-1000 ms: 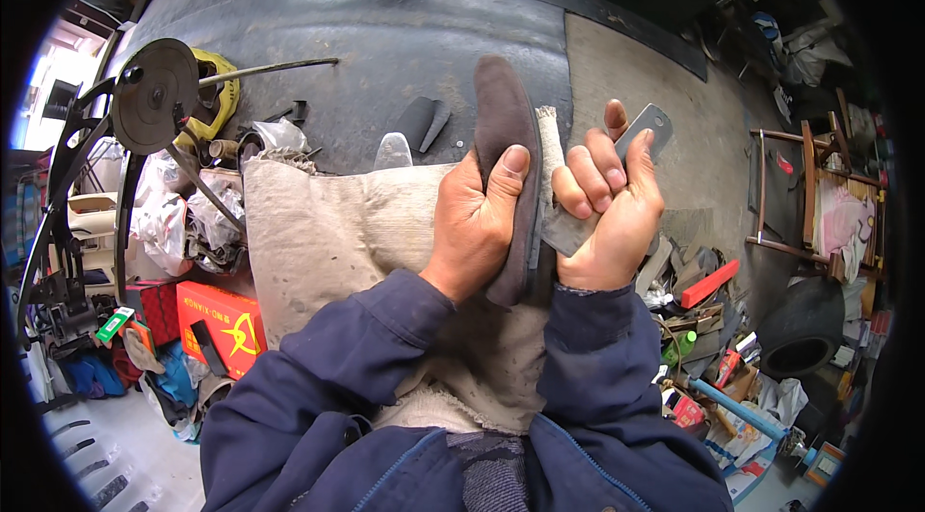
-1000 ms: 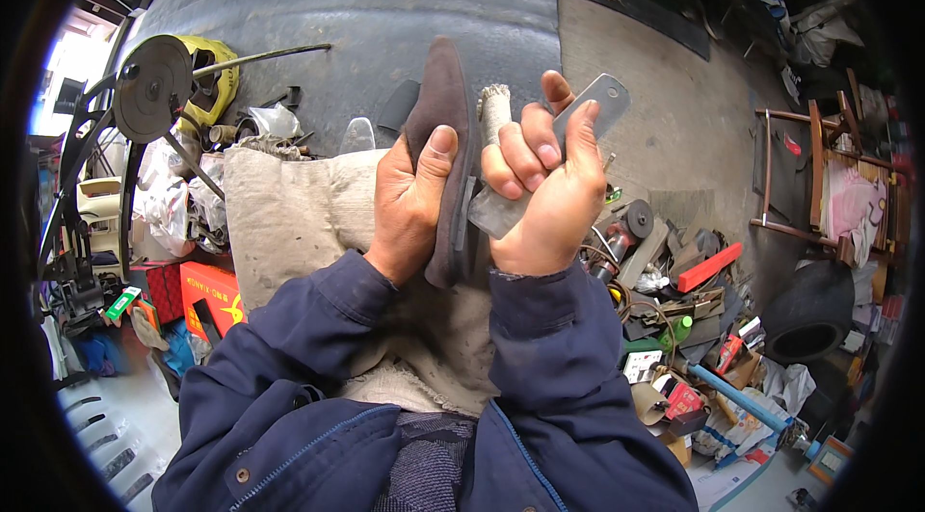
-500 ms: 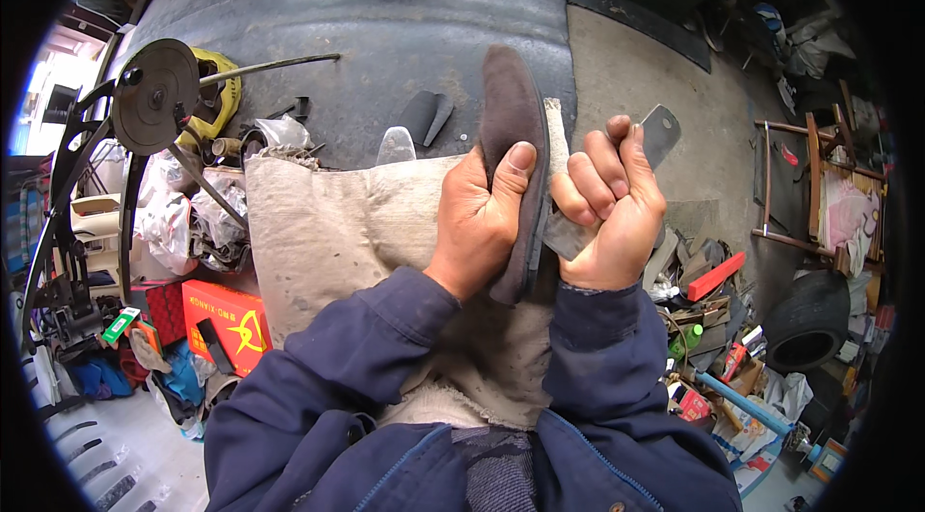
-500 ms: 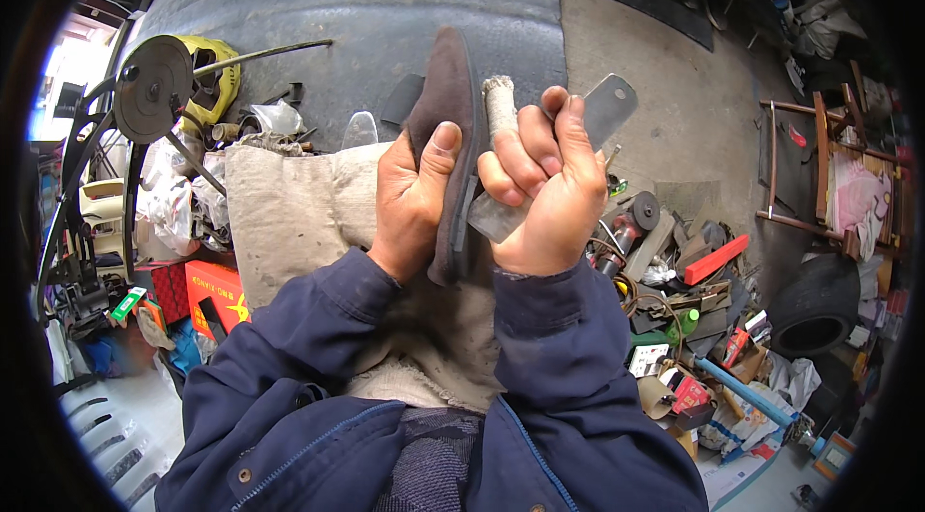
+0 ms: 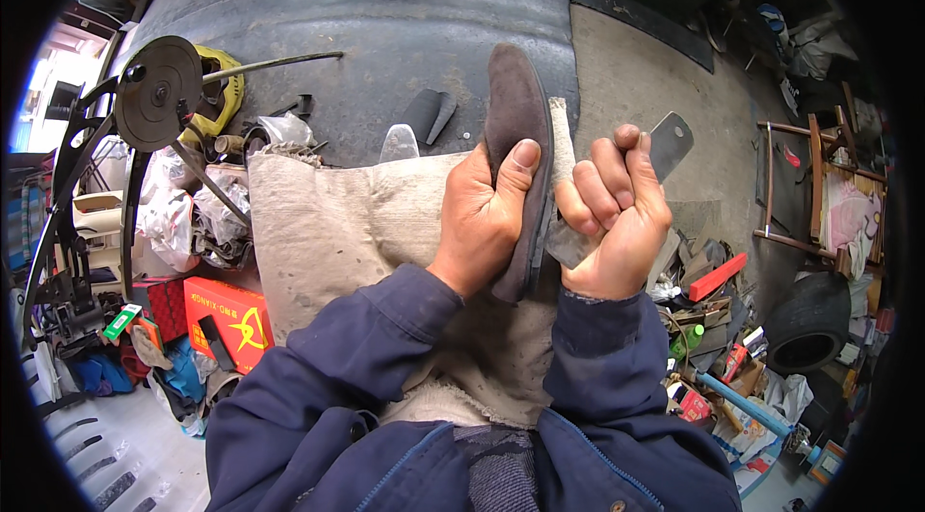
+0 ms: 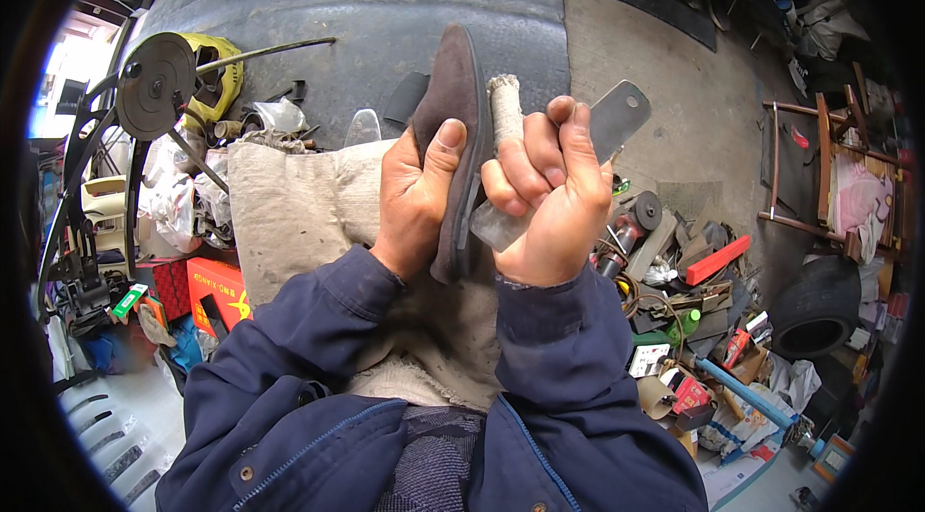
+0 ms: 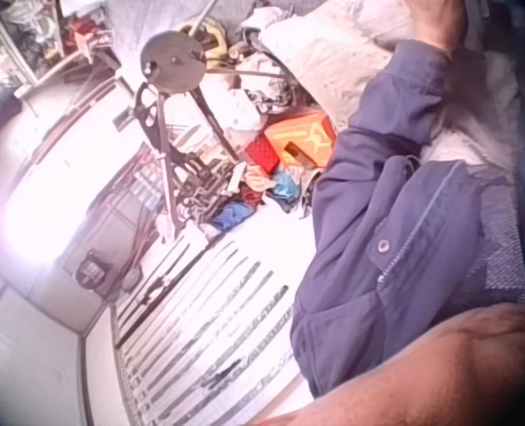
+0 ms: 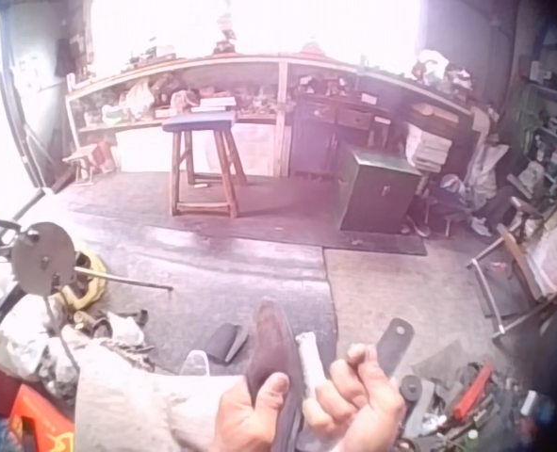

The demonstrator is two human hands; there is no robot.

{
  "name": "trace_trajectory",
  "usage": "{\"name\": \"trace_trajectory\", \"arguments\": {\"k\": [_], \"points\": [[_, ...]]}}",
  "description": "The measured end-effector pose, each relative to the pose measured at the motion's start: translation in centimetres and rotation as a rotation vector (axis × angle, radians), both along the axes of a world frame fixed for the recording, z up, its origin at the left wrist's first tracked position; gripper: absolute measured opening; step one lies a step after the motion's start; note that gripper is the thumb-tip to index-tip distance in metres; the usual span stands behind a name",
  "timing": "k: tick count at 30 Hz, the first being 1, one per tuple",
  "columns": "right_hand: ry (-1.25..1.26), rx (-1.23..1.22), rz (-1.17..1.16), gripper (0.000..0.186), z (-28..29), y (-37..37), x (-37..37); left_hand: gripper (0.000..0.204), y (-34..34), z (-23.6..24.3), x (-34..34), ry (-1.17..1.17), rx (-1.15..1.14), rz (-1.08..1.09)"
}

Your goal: The person scrapes the edge of a shoe sole with a metal file, then applies glue from a small bottle to the sole edge and presses the sole to the shoe upper. The person handles a single shoe throughout the clip.

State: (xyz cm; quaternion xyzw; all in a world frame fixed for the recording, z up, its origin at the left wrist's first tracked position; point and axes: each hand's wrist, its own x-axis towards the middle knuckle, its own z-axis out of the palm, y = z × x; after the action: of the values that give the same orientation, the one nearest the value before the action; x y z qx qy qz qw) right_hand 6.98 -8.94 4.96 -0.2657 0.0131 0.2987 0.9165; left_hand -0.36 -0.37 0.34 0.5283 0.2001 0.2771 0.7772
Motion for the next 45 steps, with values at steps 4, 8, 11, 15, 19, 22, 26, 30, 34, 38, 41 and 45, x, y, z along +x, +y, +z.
{"name": "trace_trajectory", "arguments": {"k": [4, 8, 11, 15, 19, 22, 26, 30, 34, 38, 41, 45], "points": [[-0.011, -0.001, 0.006, 0.020, 0.1, -0.1, -0.1, 0.027, 0.0, 0.2, 0.0, -0.001, -0.005, -0.004], [-0.008, -0.003, 0.010, 0.021, 0.1, -0.1, -0.3, 0.027, 0.0, 0.3, 0.0, -0.007, -0.002, -0.004], [-0.019, 0.001, 0.020, 0.021, 0.1, -0.2, -0.4, 0.026, 0.1, 0.2, 0.0, 0.003, -0.006, -0.010], [-0.014, 0.006, 0.027, 0.021, 0.1, -0.4, -0.5, 0.025, 0.0, 0.1, 0.0, -0.010, -0.004, -0.005], [-0.029, -0.011, 0.068, 0.024, 0.1, -0.6, -0.5, 0.025, 0.0, 0.1, 0.1, -0.019, 0.015, 0.008], [-0.052, -0.018, 0.079, 0.024, 0.2, -0.7, -0.6, 0.025, 0.0, 0.0, 0.1, -0.027, 0.011, 0.016], [-0.030, 0.028, 0.066, 0.021, 0.2, -0.7, -0.8, 0.025, -0.1, 0.1, 0.1, -0.030, -0.027, 0.005], [-0.056, 0.021, 0.086, 0.021, 0.2, -0.8, -0.8, 0.025, -0.1, 0.1, 0.1, -0.022, -0.031, -0.001], [-0.079, 0.014, 0.100, 0.021, 0.2, -0.9, -0.8, 0.024, 0.0, 0.3, 0.0, -0.012, -0.019, 0.002], [-0.114, -0.001, 0.135, 0.022, 0.3, -1.1, -0.8, 0.024, 0.0, 0.4, 0.0, -0.001, 0.002, 0.004], [-0.122, -0.010, 0.155, 0.023, 0.4, -1.2, -0.8, 0.024, -0.1, 0.2, 0.1, -0.004, 0.006, 0.009], [-0.134, -0.004, 0.162, 0.021, 0.4, -1.3, -0.9, 0.025, 0.1, 0.0, 0.1, -0.004, 0.014, -0.007]]}}
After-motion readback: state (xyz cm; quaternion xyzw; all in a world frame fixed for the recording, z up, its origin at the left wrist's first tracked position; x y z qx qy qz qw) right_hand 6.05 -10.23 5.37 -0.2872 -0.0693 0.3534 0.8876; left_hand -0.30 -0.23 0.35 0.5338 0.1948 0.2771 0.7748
